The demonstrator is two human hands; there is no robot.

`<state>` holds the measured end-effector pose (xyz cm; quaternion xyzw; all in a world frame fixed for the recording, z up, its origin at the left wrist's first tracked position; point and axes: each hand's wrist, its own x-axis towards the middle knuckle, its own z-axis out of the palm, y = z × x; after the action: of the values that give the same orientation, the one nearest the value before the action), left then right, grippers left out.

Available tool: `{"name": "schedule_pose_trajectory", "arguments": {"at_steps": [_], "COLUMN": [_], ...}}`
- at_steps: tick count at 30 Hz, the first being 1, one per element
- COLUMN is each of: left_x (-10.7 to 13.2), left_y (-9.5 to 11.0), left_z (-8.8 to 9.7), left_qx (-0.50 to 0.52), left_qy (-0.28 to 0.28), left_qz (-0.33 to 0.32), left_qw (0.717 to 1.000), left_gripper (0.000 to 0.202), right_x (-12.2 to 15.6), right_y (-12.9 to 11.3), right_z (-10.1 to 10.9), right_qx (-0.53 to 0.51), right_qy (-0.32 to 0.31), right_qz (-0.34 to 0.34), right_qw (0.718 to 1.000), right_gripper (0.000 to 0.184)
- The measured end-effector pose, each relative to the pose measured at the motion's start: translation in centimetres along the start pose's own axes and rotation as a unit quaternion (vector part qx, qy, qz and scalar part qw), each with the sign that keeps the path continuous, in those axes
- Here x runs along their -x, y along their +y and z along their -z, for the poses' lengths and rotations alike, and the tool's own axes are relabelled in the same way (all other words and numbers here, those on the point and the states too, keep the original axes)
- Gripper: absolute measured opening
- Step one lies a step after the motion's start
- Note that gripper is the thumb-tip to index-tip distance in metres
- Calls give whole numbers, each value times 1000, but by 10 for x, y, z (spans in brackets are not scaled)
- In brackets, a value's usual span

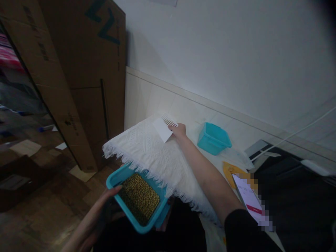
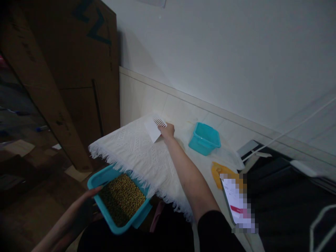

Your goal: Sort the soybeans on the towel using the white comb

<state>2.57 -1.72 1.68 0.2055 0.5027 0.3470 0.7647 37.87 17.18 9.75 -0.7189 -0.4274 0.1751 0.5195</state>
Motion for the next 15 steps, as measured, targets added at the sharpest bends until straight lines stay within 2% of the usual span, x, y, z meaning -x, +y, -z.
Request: {"name": "schedule_pose_trajectory", "arguments": {"at_steps": [7, 15], "left_x": [4, 0], "left_y": [2, -2], "left_z": [-1, 4], "left_qx": [1, 11], "left_qy": [-8, -20], "left_qz": [-4, -4], "left_qw": [1000, 1000], "left_gripper": [69, 84], "right_x": [-13, -25], "right_y": [8, 12], "right_z": [33, 61], "right_qx": [-46, -92], "right_qy": [48, 79], "right_qz": [-55, -65], "right_qw": [996, 990], "right_gripper": [24, 20]}}
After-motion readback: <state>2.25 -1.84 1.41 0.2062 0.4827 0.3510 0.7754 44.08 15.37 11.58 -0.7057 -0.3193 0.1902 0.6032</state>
